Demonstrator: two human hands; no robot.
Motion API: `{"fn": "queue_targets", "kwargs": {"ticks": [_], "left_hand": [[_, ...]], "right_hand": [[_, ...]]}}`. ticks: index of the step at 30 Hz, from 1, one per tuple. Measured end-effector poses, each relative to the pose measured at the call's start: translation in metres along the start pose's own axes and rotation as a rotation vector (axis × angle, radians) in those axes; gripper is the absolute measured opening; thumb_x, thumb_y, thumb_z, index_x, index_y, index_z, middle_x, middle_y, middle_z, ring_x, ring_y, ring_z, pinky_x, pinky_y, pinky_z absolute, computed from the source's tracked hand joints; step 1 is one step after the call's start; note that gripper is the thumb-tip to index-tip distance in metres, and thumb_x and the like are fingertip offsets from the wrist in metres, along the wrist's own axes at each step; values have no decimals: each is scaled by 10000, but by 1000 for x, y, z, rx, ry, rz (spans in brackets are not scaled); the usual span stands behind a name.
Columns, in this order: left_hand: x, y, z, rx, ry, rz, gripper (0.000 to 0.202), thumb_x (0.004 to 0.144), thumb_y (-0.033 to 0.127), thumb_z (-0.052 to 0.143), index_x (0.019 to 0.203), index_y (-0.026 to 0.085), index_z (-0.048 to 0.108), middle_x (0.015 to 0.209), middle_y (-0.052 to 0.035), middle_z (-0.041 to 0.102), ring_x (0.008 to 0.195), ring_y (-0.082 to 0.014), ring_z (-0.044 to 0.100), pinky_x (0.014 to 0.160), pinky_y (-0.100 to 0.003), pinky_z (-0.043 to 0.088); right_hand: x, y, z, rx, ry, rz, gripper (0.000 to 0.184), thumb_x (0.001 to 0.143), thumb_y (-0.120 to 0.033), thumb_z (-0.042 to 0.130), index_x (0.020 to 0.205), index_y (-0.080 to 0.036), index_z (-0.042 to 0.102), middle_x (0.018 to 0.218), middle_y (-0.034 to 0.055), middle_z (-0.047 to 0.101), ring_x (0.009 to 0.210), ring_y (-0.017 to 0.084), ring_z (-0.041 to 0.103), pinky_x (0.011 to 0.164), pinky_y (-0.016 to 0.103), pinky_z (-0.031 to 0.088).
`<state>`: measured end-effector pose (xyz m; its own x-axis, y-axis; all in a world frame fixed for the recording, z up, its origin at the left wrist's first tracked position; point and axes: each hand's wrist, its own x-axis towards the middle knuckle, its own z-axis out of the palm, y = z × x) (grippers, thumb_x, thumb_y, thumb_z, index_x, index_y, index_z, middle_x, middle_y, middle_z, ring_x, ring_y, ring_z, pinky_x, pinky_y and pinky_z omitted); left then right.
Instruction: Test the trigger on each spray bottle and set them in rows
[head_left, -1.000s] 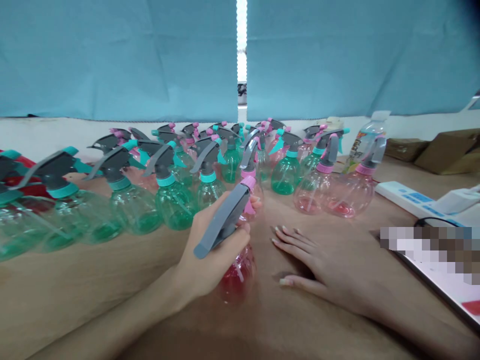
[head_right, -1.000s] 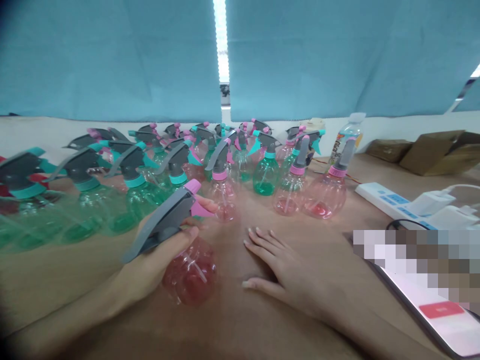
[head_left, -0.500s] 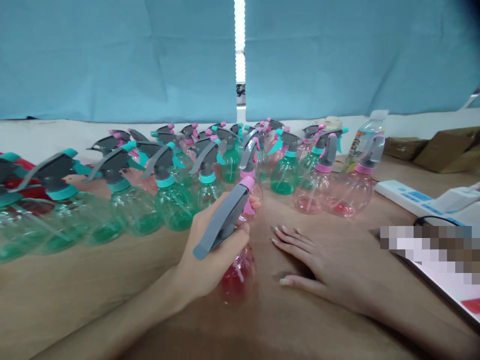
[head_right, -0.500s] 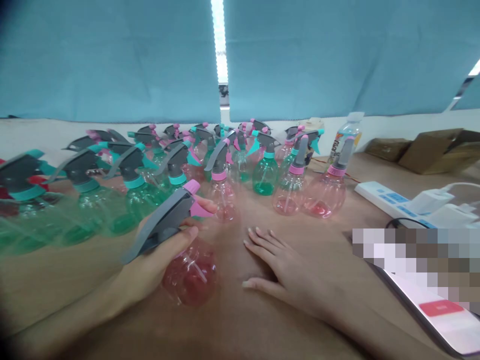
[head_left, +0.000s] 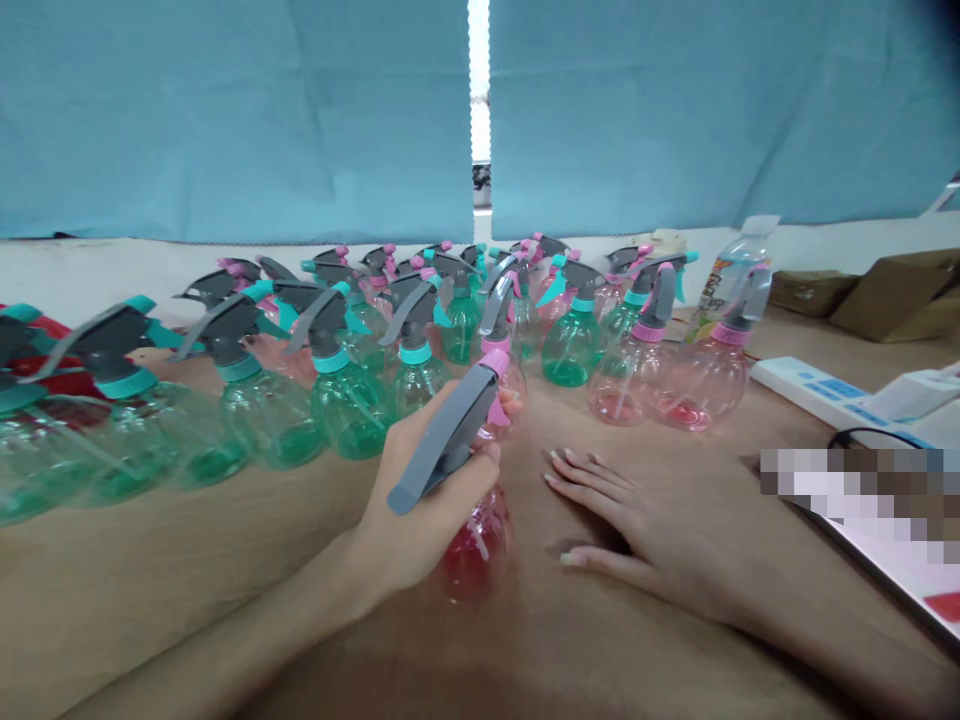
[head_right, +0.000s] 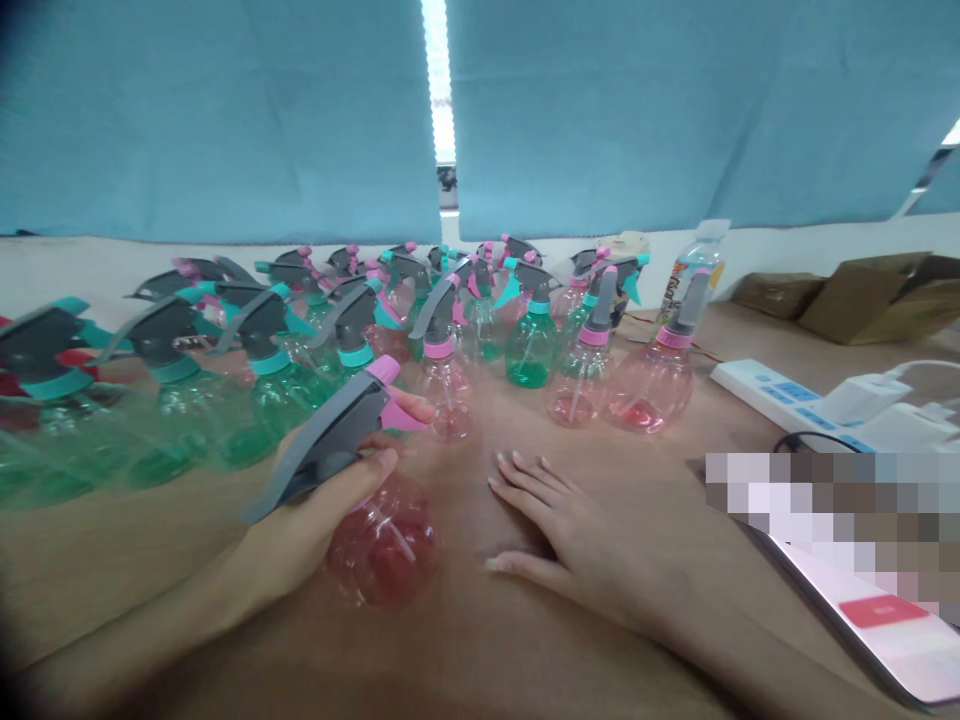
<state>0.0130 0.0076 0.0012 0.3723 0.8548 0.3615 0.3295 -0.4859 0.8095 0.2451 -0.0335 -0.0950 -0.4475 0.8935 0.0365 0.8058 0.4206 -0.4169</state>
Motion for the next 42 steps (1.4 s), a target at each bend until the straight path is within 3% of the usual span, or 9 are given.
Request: {"fn": "queue_targets", "kwargs": {"ticks": [7, 19, 29, 33, 38, 42], "left_hand": [[-1, -1, 0, 11, 15, 16, 59, 765, 201, 533, 806, 243, 539, 646, 42, 512, 590, -140, 494, 532, -264, 412], [-1, -4, 0, 11, 6, 18, 65, 777, 182, 526, 775, 234, 487, 651, 49, 480, 672, -151, 537, 556, -251, 399], [-1, -2, -1, 14, -1, 27, 157, 778, 188, 534, 912, 249, 589, 690, 40, 532, 621, -139, 502, 573, -258, 417], [-1, -2, 0, -21, -15, 24, 203, 765, 169, 528, 946, 244, 581, 753, 34, 559, 663, -142, 534, 613, -267, 431], [0, 2, -2, -34, -8, 16, 108, 740, 164, 515, 819, 236, 524, 626, 63, 428, 565, -125, 437, 531, -262, 358], [-1, 7, -5, -38, -55, 26, 217, 704, 124, 474, 860, 242, 569, 587, 70, 370, 499, -107, 358, 482, -257, 319]], "right_hand": [[0, 1, 1, 5, 23, -13, 693, 888, -591, 504, 1462, -239, 339, 1536, 73, 285, 1414, 285, 236, 1144, 530, 220], [1, -6, -7, -30, -35, 23, 727, 888, -620, 472, 1457, -183, 348, 1538, 89, 267, 1417, 278, 223, 1151, 518, 202], [0, 0, 1, -6, 37, -6, 697, 884, -600, 501, 1455, -227, 355, 1531, 80, 298, 1410, 289, 251, 1142, 532, 226], [0, -5, -5, -2, -15, 23, 716, 874, -606, 513, 1457, -223, 352, 1533, 79, 297, 1409, 297, 246, 1145, 529, 222], [1, -8, -8, -15, -35, 32, 721, 882, -606, 497, 1453, -189, 358, 1533, 93, 282, 1413, 295, 233, 1147, 535, 208], [2, -9, -9, -17, -58, 45, 721, 885, -606, 491, 1451, -179, 361, 1530, 96, 278, 1412, 291, 231, 1146, 537, 205]]}}
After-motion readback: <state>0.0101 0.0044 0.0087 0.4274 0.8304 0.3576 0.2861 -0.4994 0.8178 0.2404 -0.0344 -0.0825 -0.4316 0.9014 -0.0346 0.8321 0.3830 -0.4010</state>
